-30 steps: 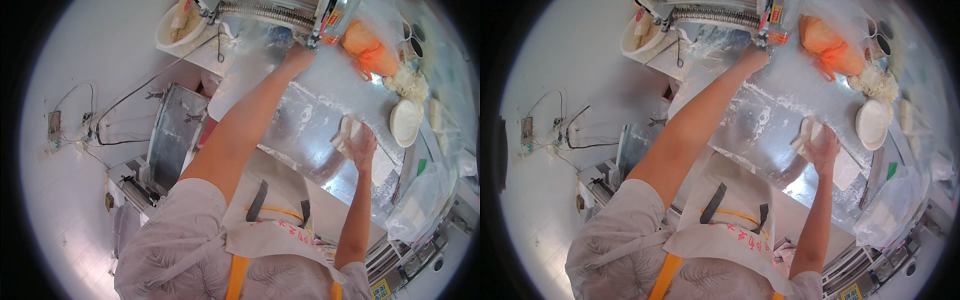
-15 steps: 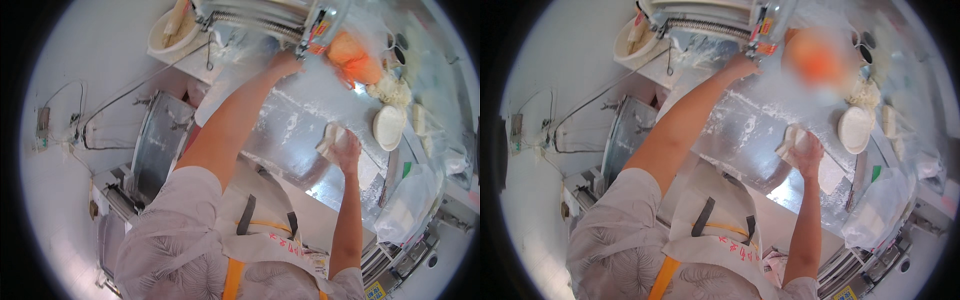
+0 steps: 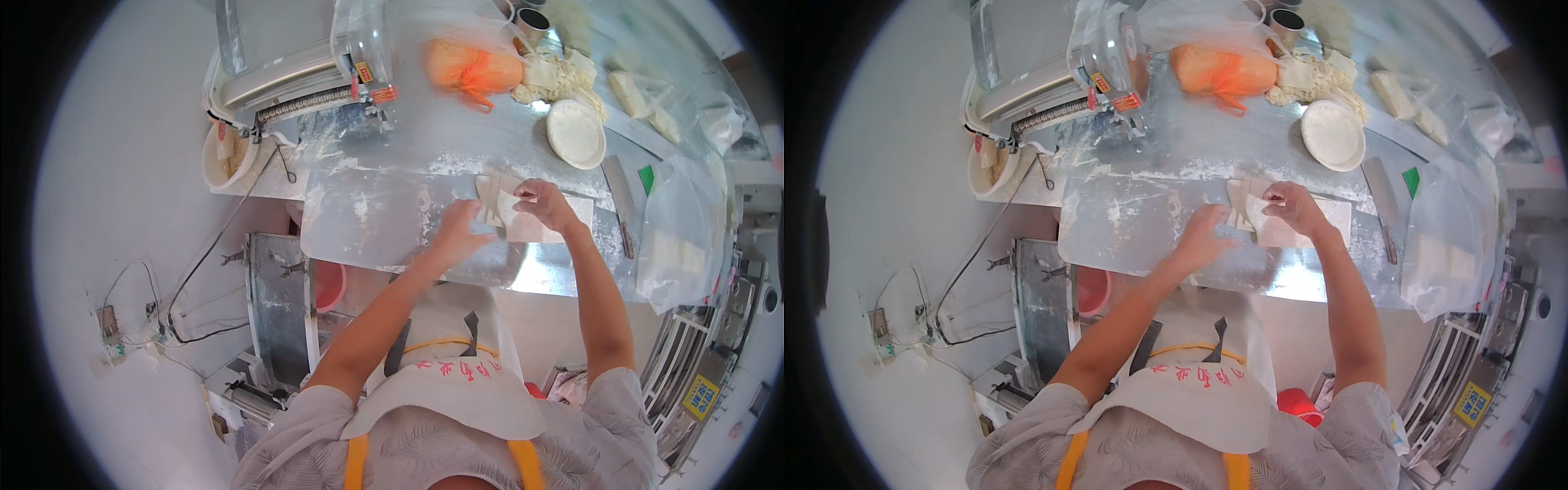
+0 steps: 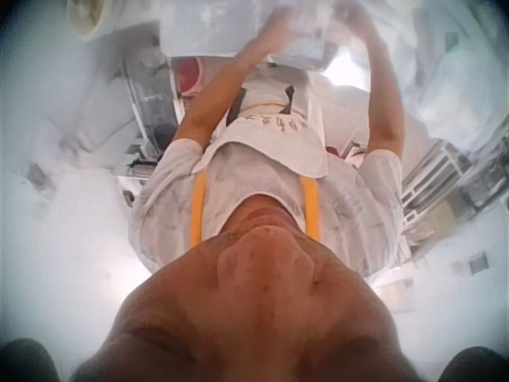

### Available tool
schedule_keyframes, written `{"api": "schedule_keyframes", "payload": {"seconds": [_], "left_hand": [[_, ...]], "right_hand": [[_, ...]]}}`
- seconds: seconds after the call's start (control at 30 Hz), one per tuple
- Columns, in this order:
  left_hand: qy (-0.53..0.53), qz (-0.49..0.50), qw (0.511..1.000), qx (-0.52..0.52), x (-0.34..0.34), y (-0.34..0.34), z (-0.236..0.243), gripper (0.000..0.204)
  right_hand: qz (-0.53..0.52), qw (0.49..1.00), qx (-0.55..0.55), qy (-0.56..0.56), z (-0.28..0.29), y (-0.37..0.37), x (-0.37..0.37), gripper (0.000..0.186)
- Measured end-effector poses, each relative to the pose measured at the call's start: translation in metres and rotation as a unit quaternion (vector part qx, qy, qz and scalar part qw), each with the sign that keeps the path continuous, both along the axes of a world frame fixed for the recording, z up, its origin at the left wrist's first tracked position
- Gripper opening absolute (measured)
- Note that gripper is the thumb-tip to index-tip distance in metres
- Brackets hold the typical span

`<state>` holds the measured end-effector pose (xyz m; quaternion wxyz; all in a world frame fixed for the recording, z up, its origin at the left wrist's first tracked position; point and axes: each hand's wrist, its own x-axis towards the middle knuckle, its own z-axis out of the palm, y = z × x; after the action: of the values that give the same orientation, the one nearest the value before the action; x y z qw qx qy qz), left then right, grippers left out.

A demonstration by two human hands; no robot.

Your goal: The person flattens a dough sheet on a floured metal table, cuts it into strips with a bench scraper, and feeds the pieces through a pasta machine to produce long noodles. The person collects the extruded noodles by hand and places them on the table.

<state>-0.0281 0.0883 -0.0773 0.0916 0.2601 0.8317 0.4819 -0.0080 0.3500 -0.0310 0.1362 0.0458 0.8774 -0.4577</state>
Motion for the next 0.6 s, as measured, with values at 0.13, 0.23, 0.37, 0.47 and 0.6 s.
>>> {"api": "schedule_keyframes", "payload": {"seconds": [0.13, 0.23, 0.37, 0.47, 0.6], "left_hand": [[-0.266, -0.066, 0.955, 0.114, -0.001, 0.051, 0.025, 0.061], [-0.307, -0.108, 0.926, 0.193, -0.021, 0.056, 0.067, 0.053], [-0.265, -0.097, 0.959, 0.028, -0.06, 0.024, 0.193, 0.039], [-0.053, -0.106, 0.986, -0.116, -0.097, -0.018, 0.29, 0.035], [0.109, -0.124, 0.968, -0.19, -0.16, -0.096, 0.401, 0.029]], "right_hand": [[-0.024, 0.994, -0.103, 0.001, 0.074, -0.006, 0.0, 0.02], [-0.06, 0.977, -0.203, 0.032, 0.116, -0.004, 0.003, 0.02], [-0.093, 0.956, -0.237, 0.146, 0.163, -0.028, -0.013, 0.026], [-0.038, 0.926, -0.264, 0.267, 0.185, -0.052, -0.038, 0.031], [-0.108, 0.888, -0.361, 0.264, 0.203, -0.091, -0.071, 0.036]]}}
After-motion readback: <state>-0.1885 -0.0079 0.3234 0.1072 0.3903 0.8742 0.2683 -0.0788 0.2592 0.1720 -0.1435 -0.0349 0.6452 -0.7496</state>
